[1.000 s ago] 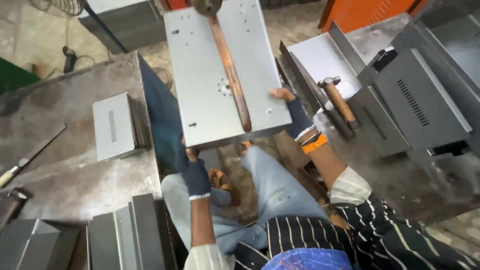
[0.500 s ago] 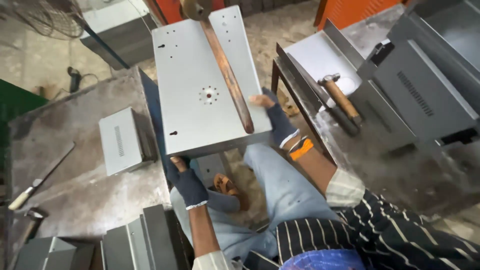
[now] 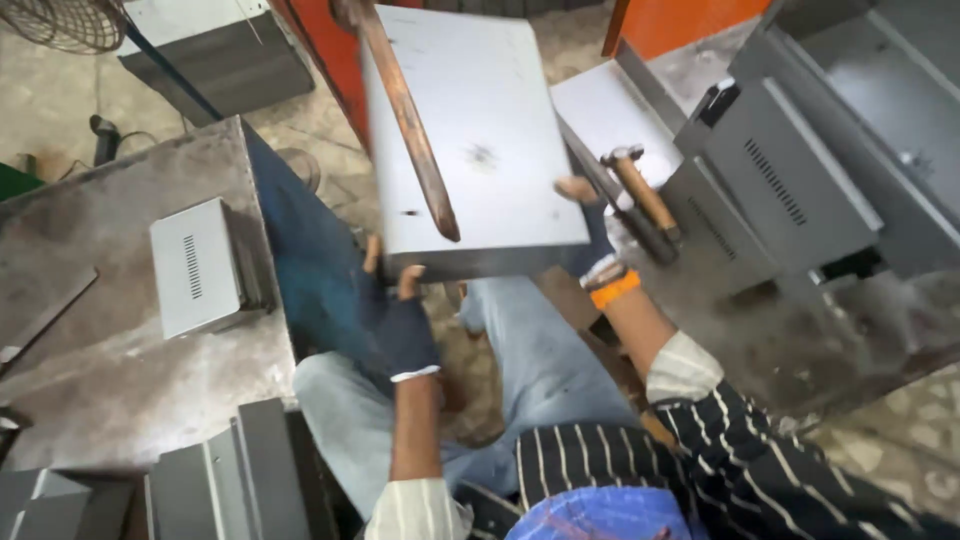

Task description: The person sits between two work tables and bends sheet metal panels using a manual sheet metal bender. They place each panel into the bender, pull the lever down to press a bend along the edge, reposition the panel, and hammer flanges, working through multiple panels one at a time.

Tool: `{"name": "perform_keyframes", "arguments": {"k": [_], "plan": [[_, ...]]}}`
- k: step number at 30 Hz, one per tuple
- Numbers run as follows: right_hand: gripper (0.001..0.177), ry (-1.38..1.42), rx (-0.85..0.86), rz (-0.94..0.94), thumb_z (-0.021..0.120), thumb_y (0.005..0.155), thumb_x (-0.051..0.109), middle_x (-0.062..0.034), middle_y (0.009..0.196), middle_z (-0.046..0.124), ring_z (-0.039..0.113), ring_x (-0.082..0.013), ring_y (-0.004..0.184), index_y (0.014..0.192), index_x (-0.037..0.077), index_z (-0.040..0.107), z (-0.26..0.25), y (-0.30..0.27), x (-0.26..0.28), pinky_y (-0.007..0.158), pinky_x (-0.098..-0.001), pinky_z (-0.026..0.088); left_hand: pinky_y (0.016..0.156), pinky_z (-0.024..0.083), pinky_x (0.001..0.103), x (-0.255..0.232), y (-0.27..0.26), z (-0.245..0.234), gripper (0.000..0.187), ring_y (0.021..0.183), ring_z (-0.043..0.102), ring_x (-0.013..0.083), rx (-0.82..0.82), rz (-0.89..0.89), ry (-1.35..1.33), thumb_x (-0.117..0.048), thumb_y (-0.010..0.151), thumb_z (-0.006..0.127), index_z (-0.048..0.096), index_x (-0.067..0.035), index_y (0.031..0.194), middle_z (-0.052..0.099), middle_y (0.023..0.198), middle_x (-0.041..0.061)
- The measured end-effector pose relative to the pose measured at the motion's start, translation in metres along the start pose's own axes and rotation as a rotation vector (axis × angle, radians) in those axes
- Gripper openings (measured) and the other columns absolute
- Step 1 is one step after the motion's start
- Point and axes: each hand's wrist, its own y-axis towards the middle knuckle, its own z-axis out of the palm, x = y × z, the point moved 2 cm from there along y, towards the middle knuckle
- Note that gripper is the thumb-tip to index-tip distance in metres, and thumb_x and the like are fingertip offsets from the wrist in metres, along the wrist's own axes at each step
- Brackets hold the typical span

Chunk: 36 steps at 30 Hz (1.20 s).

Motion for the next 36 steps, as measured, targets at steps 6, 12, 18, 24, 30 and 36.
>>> {"name": "perform_keyframes", "arguments": {"k": [6,12,18,24,30,36], "plan": [[0.069,-0.416,-0.065,-0.022,0.072,0.092,0.038,-0.0115,0.133,0.066,0.066,-0.0177,0.115,0.144,-0.003,0.053,-0.055,-0.017,-0.005,0.098,-0.0302,0.054,0.115,0.034,0.036,0.06,-0.024,0.051,0.091,0.136,0.043,0.0221,-0.125,0.037,-0.178,-0.01,0.089,0.078,0.023,-0.003,0.161,0.038,0.159,0.013],[0.081,-1.597,-0.286,-0.232,0.067,0.091,0.046,-0.021,0.131,0.061,0.065,-0.0268,0.098,0.154,0.003,0.04,0.058,-0.034,0.024,0.09,-0.038,0.052,0.122,0.032,0.038,-0.008,0.021,0.033,0.077,0.14,0.046,0.027,-0.163,0.127,0.03,-0.013,0.096,0.076,0.032,-0.003,0.158,0.045,0.154,0.02],[0.048,-1.922,0.176,-0.974,0.06,0.108,0.039,-0.0216,0.145,0.061,0.062,-0.0399,0.128,0.142,0.004,0.061,0.094,0.002,0.032,0.109,-0.0447,0.047,0.112,0.043,0.037,-0.021,0.057,0.031,0.077,0.128,0.056,0.0283,0.18,0.114,0.176,-0.024,0.09,0.079,0.04,-0.007,0.153,0.055,0.142,0.02],[0.045,-1.847,0.279,-0.302,0.057,0.106,0.041,-0.0232,0.107,0.073,0.071,-0.0371,0.1,0.116,-0.001,0.071,0.124,0.061,0.037,0.091,-0.043,0.053,0.116,0.044,0.036,-0.017,0.069,0.04,0.069,0.132,0.058,0.0251,0.328,0.225,0.079,-0.025,0.09,0.074,0.05,-0.008,0.153,0.059,0.145,0.013],[0.034,-2.213,0.391,-0.629,0.061,0.097,0.035,-0.0148,0.072,0.07,0.068,-0.034,0.068,0.082,0.008,0.076,0.161,0.049,0.044,0.066,-0.0466,0.053,0.113,0.045,0.035,-0.032,0.069,0.032,0.07,0.126,0.058,0.0217,0.507,0.158,-0.104,-0.023,0.086,0.083,0.052,-0.008,0.147,0.061,0.135,0.007],[0.046,-2.16,0.274,-0.689,0.063,0.099,0.039,-0.0091,0.054,0.064,0.063,-0.0304,0.047,0.062,0.014,0.076,0.184,0.008,0.069,0.056,-0.0454,0.052,0.107,0.047,0.033,-0.047,0.042,0.03,0.082,0.122,0.056,0.0194,0.597,-0.051,-0.052,-0.014,0.074,0.089,0.049,-0.01,0.145,0.055,0.131,0.005]]}}
